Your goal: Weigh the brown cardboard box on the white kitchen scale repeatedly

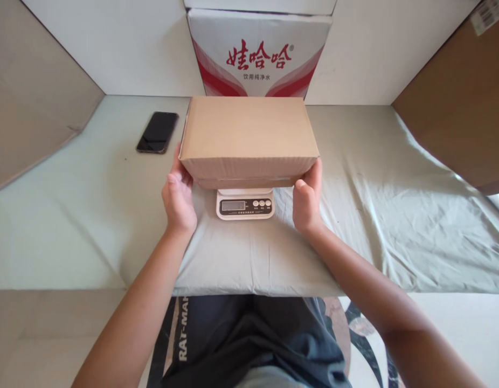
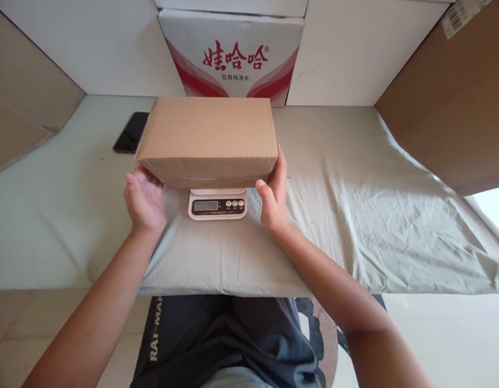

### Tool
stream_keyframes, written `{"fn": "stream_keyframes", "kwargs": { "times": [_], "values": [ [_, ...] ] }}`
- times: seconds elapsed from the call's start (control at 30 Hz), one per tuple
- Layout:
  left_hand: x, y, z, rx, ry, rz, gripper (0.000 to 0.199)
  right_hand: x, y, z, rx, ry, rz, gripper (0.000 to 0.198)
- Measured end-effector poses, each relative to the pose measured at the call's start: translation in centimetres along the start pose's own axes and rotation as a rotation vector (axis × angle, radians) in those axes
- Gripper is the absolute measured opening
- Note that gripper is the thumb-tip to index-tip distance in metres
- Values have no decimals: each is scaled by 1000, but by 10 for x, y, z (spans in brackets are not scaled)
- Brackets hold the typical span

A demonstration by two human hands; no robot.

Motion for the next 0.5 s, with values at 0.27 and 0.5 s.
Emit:
{"fn": "stream_keyframes", "kwargs": {
  "times": [0.27, 0.5],
  "values": [
    [-11, -14, 4, -57, 64, 24, 91, -16, -32, 4, 114, -74, 123, 91],
    [-28, -22, 48, -135, 142, 148, 103, -34, -62, -95, -3, -328, 351, 53]
  ]
}}
Point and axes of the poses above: each hand's wrist, its own x-axis away from the middle knuckle, its own y-axis out of the palm, z = x × y, the point moved 7 cm from there along -x, towards the middle knuckle, and after that the axes turned 4 degrees about z, right-handed, at the moved point
